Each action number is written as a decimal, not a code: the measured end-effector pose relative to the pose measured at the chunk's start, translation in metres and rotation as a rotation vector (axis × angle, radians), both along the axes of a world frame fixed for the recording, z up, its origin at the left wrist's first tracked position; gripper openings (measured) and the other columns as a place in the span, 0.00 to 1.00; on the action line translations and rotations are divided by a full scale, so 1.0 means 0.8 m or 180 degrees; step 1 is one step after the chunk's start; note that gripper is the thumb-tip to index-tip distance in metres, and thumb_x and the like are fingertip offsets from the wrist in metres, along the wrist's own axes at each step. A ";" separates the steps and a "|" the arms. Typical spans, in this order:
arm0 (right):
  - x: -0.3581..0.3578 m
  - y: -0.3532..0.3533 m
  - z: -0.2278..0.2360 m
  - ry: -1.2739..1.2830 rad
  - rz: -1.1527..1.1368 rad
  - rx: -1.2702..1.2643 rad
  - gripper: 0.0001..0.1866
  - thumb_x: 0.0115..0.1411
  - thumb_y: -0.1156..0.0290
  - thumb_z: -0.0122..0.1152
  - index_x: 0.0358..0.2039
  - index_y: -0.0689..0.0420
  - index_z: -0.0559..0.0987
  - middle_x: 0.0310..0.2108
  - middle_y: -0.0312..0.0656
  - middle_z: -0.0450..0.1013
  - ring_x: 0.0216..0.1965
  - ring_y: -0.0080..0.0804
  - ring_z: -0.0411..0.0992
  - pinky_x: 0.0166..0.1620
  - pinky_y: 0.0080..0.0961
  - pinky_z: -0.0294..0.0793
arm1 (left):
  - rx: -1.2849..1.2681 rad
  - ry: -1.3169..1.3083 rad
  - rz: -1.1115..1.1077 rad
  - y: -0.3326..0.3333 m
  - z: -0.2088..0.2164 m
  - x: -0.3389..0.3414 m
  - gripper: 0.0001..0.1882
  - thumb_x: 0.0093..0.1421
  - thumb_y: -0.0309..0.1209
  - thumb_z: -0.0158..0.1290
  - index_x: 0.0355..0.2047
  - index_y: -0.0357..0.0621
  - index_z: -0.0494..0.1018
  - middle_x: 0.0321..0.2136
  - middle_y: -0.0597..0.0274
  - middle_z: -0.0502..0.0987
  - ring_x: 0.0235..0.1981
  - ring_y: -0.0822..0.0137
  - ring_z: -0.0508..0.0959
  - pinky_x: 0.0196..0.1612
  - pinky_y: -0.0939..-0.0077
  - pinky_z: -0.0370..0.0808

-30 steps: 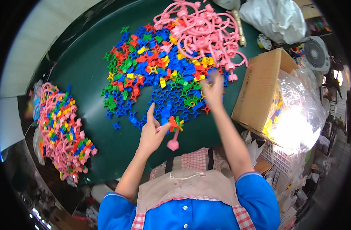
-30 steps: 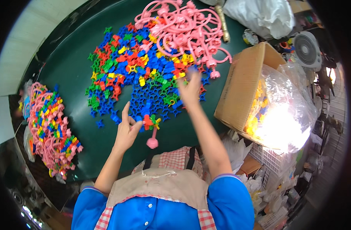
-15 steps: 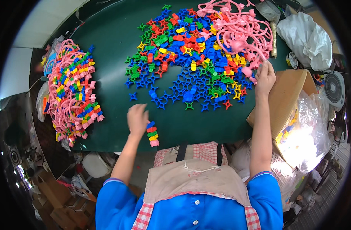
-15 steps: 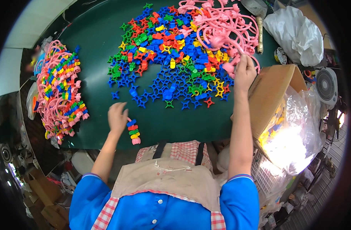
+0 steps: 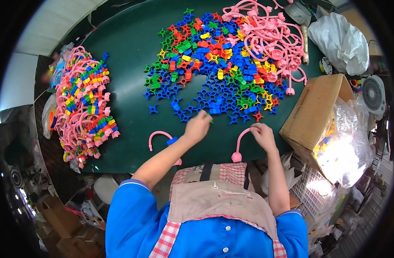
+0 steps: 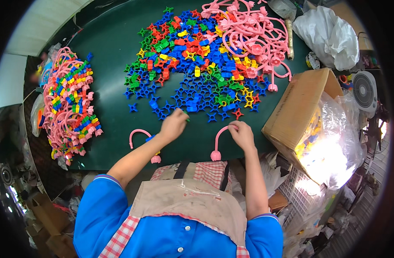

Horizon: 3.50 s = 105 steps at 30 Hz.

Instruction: The person assembles colorful plastic star-shaped pieces onto pink plastic rings by hand. They repeatedly pick up a ring, insert multiple star pieces, and place the completed assembly on the table. The person also gathers loose pieces from a white bag and adds them to the work area.

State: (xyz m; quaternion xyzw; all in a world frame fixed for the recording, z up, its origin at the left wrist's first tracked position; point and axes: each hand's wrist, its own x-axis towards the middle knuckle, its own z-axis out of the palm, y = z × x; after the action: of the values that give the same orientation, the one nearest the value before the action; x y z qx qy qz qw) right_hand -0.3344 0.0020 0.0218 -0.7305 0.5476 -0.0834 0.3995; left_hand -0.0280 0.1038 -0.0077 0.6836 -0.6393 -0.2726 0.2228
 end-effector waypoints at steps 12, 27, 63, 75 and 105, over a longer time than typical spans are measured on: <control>0.061 0.105 -0.068 -0.0258 -0.0917 0.0270 0.18 0.55 0.73 0.61 0.47 0.60 0.71 0.30 0.46 0.74 0.31 0.40 0.76 0.37 0.35 0.75 | -0.0407 -0.0434 0.1133 -0.098 0.020 0.109 0.12 0.52 0.23 0.56 0.38 0.42 0.78 0.38 0.50 0.76 0.39 0.45 0.79 0.40 0.55 0.78; 0.199 0.002 0.104 -0.3796 -0.2108 0.1898 0.25 0.75 0.52 0.40 0.21 0.49 0.57 0.14 0.26 0.46 0.12 0.15 0.42 0.15 0.19 0.39 | 0.1303 0.5180 0.2441 -0.067 0.050 0.071 0.13 0.61 0.29 0.61 0.46 0.43 0.75 0.42 0.56 0.81 0.44 0.57 0.83 0.39 0.66 0.83; 0.144 -0.075 0.091 -0.4609 -0.2718 0.2147 0.28 0.74 0.44 0.36 0.18 0.45 0.55 0.12 0.25 0.43 0.11 0.16 0.39 0.15 0.19 0.38 | 0.0845 0.5246 0.1708 -0.165 0.044 0.008 0.11 0.62 0.26 0.59 0.44 0.42 0.74 0.41 0.61 0.79 0.41 0.71 0.79 0.39 0.76 0.78; 0.144 0.001 0.095 -0.4031 -0.2245 0.2673 0.27 0.72 0.44 0.41 0.20 0.47 0.59 0.12 0.25 0.47 0.11 0.13 0.45 0.15 0.17 0.41 | 0.1335 0.4740 0.1750 -0.165 0.085 -0.007 0.11 0.67 0.41 0.54 0.40 0.48 0.72 0.24 0.70 0.74 0.22 0.77 0.74 0.21 0.82 0.68; 0.098 -0.200 0.124 -0.2995 -0.1833 -0.0298 0.18 0.73 0.65 0.48 0.55 0.64 0.73 0.22 0.30 0.64 0.22 0.15 0.62 0.26 0.18 0.66 | -0.0335 -0.0550 0.0816 0.078 0.051 0.119 0.17 0.53 0.24 0.61 0.44 0.39 0.77 0.40 0.51 0.75 0.40 0.50 0.77 0.43 0.62 0.76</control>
State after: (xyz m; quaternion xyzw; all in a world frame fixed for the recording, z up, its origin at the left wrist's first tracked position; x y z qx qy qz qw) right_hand -0.2560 -0.1582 0.1211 -0.4522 0.4834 -0.5309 0.5291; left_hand 0.0672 0.1664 0.0333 0.7679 -0.5770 -0.1481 0.2355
